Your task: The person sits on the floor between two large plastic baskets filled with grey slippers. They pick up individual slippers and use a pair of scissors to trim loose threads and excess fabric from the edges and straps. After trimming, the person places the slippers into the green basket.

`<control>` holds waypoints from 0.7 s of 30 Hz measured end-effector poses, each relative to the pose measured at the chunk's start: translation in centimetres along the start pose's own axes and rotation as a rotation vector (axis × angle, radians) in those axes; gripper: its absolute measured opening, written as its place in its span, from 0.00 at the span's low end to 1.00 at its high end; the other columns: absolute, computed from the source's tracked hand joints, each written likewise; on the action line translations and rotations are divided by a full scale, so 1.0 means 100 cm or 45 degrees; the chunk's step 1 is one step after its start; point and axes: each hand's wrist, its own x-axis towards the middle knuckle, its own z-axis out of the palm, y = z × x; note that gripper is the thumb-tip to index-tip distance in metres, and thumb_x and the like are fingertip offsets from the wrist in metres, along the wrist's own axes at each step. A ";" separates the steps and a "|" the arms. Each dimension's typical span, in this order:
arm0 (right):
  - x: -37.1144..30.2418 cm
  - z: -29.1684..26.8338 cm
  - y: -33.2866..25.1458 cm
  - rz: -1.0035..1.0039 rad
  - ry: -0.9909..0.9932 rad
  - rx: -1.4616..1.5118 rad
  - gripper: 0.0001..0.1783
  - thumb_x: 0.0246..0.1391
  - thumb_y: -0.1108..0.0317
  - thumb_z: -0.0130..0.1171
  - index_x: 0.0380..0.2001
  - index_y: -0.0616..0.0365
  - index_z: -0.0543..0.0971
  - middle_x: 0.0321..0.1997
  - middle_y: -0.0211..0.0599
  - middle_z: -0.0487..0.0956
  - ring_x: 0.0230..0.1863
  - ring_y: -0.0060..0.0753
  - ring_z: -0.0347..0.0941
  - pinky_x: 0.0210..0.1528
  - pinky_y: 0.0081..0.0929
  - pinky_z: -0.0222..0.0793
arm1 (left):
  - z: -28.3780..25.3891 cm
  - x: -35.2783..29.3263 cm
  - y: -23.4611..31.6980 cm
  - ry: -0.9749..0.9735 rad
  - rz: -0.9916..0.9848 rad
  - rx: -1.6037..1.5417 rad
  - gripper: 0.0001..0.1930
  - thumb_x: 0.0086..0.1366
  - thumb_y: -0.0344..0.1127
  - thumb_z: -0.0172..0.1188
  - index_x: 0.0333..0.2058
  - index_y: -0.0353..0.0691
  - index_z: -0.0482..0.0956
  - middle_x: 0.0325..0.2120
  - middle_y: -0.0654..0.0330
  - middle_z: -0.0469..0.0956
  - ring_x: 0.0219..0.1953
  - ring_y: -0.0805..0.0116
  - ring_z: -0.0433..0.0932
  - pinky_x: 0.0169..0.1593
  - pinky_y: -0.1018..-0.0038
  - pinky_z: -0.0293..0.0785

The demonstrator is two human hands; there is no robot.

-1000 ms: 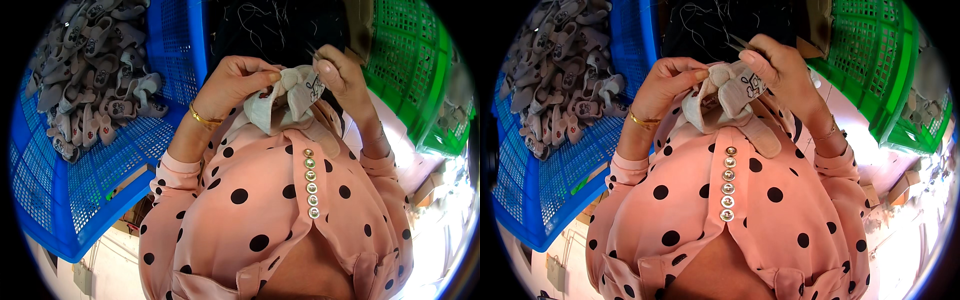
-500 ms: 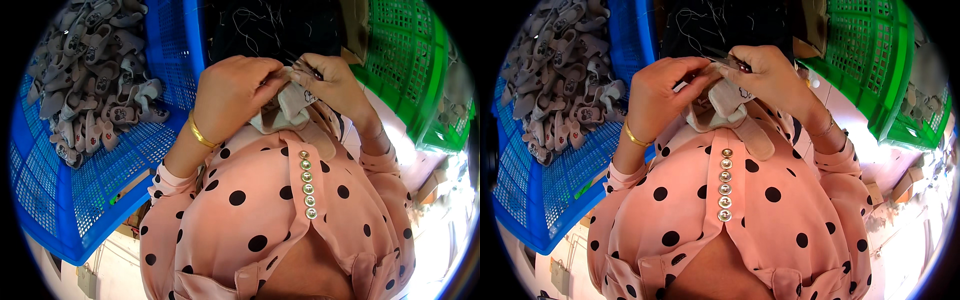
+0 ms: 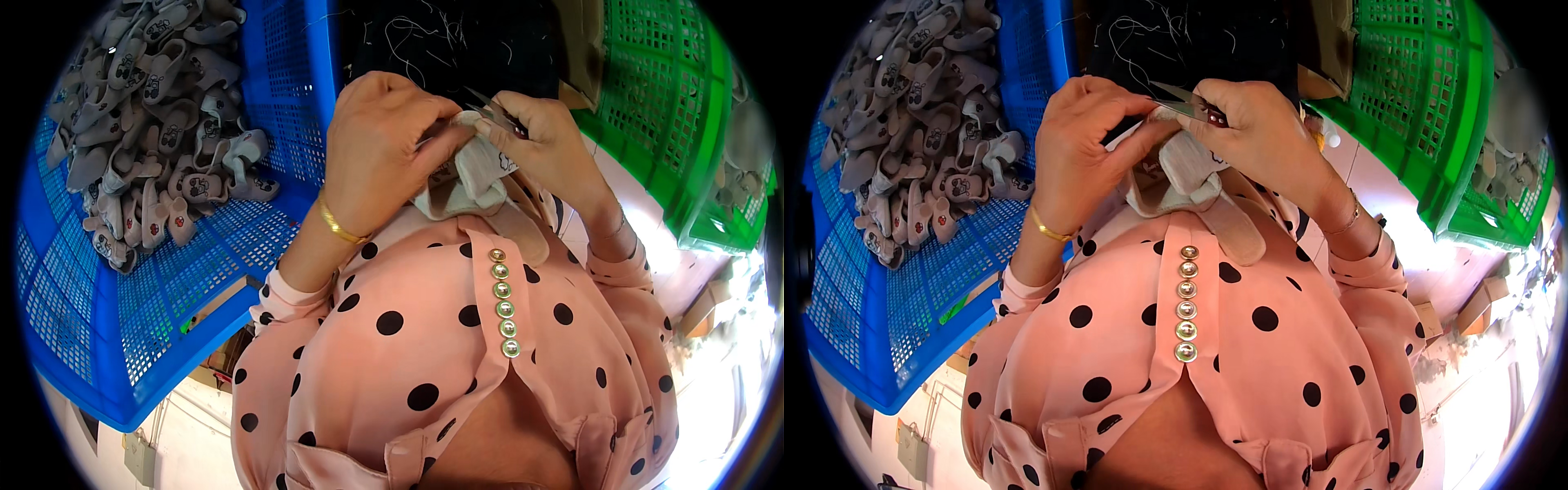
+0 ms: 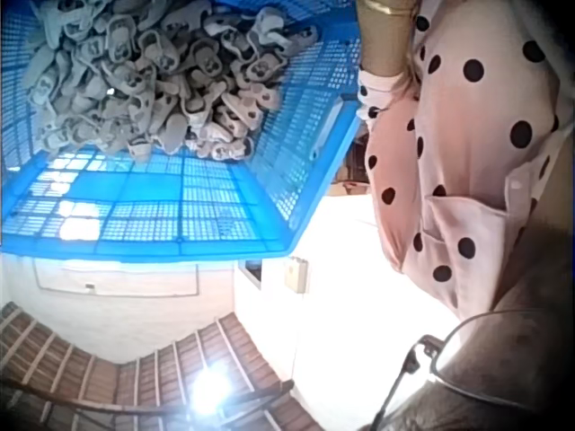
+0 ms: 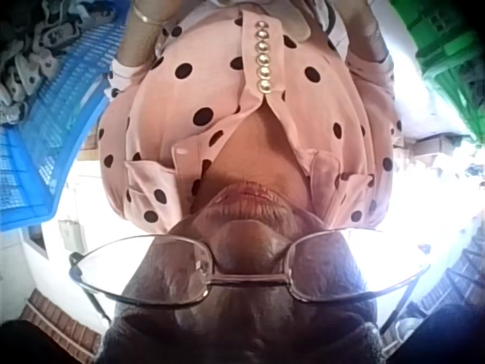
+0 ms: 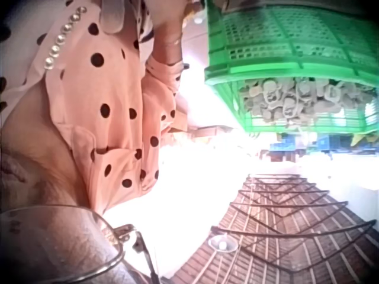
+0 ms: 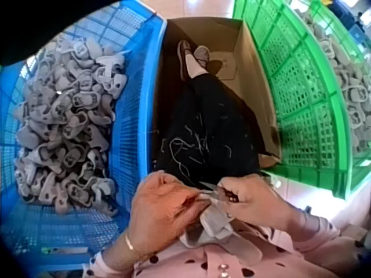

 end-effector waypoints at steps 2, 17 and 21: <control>0.000 0.000 0.000 -0.008 -0.002 -0.084 0.17 0.55 0.63 0.63 0.24 0.65 0.71 0.15 0.40 0.65 0.18 0.28 0.56 0.22 0.27 0.58 | 0.006 0.003 -0.004 0.214 0.115 0.142 0.04 0.53 0.34 0.68 0.27 0.42 0.84 0.28 0.63 0.81 0.33 0.64 0.76 0.40 0.68 0.69; -0.005 0.006 0.007 -0.203 0.212 -0.149 0.20 0.56 0.54 0.62 0.27 0.61 0.71 0.16 0.40 0.70 0.18 0.40 0.67 0.22 0.30 0.63 | 0.001 0.001 -0.007 -0.329 -0.847 -1.170 0.10 0.64 0.34 0.64 0.39 0.33 0.84 0.21 0.65 0.79 0.17 0.86 0.70 0.19 0.88 0.61; -0.007 -0.006 0.008 -0.416 0.331 -0.744 0.26 0.51 0.41 0.60 0.26 0.54 0.70 0.16 0.32 0.74 0.20 0.39 0.74 0.22 0.32 0.68 | 0.001 0.000 -0.014 -0.318 -0.947 -1.387 0.10 0.63 0.33 0.64 0.38 0.32 0.84 0.22 0.64 0.80 0.21 0.85 0.73 0.24 0.87 0.66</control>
